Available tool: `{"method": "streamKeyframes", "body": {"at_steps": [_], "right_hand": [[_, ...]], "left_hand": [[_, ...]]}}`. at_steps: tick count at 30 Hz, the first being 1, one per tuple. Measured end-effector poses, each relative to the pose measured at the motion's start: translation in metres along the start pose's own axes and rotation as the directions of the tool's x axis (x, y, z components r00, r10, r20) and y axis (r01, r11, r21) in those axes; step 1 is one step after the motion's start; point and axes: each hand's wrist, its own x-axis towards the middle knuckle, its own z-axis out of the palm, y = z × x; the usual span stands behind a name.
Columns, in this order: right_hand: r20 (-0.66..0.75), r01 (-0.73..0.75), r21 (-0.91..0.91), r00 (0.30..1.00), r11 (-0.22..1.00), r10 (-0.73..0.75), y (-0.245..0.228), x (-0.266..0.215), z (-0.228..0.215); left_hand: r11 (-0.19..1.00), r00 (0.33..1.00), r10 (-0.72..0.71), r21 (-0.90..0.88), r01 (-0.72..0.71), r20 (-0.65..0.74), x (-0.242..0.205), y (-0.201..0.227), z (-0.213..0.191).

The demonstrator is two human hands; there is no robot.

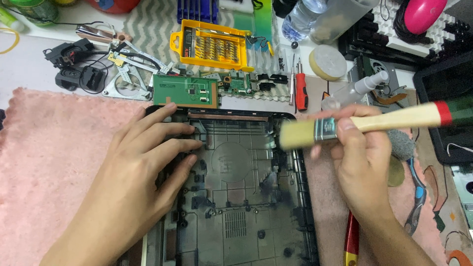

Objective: The person cleans the inside of a disassembled black laptop casing using a brush. They hold the casing with one hand and scrub the interior surfaces with the brush in the other hand, moving around the edges and center of the plastic shell.

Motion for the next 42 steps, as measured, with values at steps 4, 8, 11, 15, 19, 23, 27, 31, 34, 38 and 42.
{"method": "streamKeyframes", "body": {"at_steps": [4,8,11,15,19,23,27,31,34,38,42], "right_hand": [[0.171,0.000,-0.086,0.985,0.996,0.015,-0.004,0.004,-0.006],[0.095,0.224,-0.193,0.973,0.955,-0.209,-0.003,0.003,-0.001],[0.428,0.182,-0.255,0.902,0.950,-0.058,0.006,-0.003,-0.020],[0.250,0.430,-0.247,0.894,0.868,-0.371,-0.015,-0.010,0.003],[0.486,0.334,-0.313,0.861,0.889,-0.152,-0.023,-0.018,0.001],[0.427,0.535,-0.324,0.819,0.780,-0.384,-0.036,-0.016,0.007],[0.623,0.255,-0.363,0.781,0.896,0.030,-0.031,-0.016,0.003],[0.556,0.358,-0.281,0.817,0.890,-0.153,-0.032,-0.019,-0.001],[0.579,0.366,-0.220,0.795,0.904,-0.181,-0.028,-0.020,0.000],[0.518,0.346,-0.210,0.832,0.915,-0.196,-0.028,-0.018,0.004],[0.601,0.326,-0.224,0.788,0.919,-0.133,-0.044,-0.021,-0.003]], "left_hand": [[1.000,1.000,-0.009,0.007,0.009,0.009,-0.001,0.000,0.000],[1.000,1.000,-0.001,0.015,0.001,0.017,0.000,-0.002,-0.001],[1.000,0.999,-0.020,0.023,0.019,0.037,-0.001,-0.001,-0.003],[0.998,0.996,0.012,0.057,-0.018,0.090,-0.001,-0.004,-0.005],[0.997,0.994,-0.037,0.075,0.030,0.103,0.002,0.005,-0.008],[0.996,0.991,-0.077,0.052,0.072,0.112,0.004,0.010,-0.014],[0.996,0.989,-0.088,0.046,0.083,0.121,0.005,0.012,-0.016],[0.994,0.987,-0.094,0.059,0.087,0.130,0.006,0.014,-0.015],[0.996,0.989,-0.079,0.057,0.072,0.123,0.005,0.012,-0.016],[0.996,0.988,-0.071,0.064,0.063,0.134,0.004,0.009,-0.016],[0.996,0.989,-0.083,0.051,0.077,0.124,0.008,0.016,-0.018]]}}
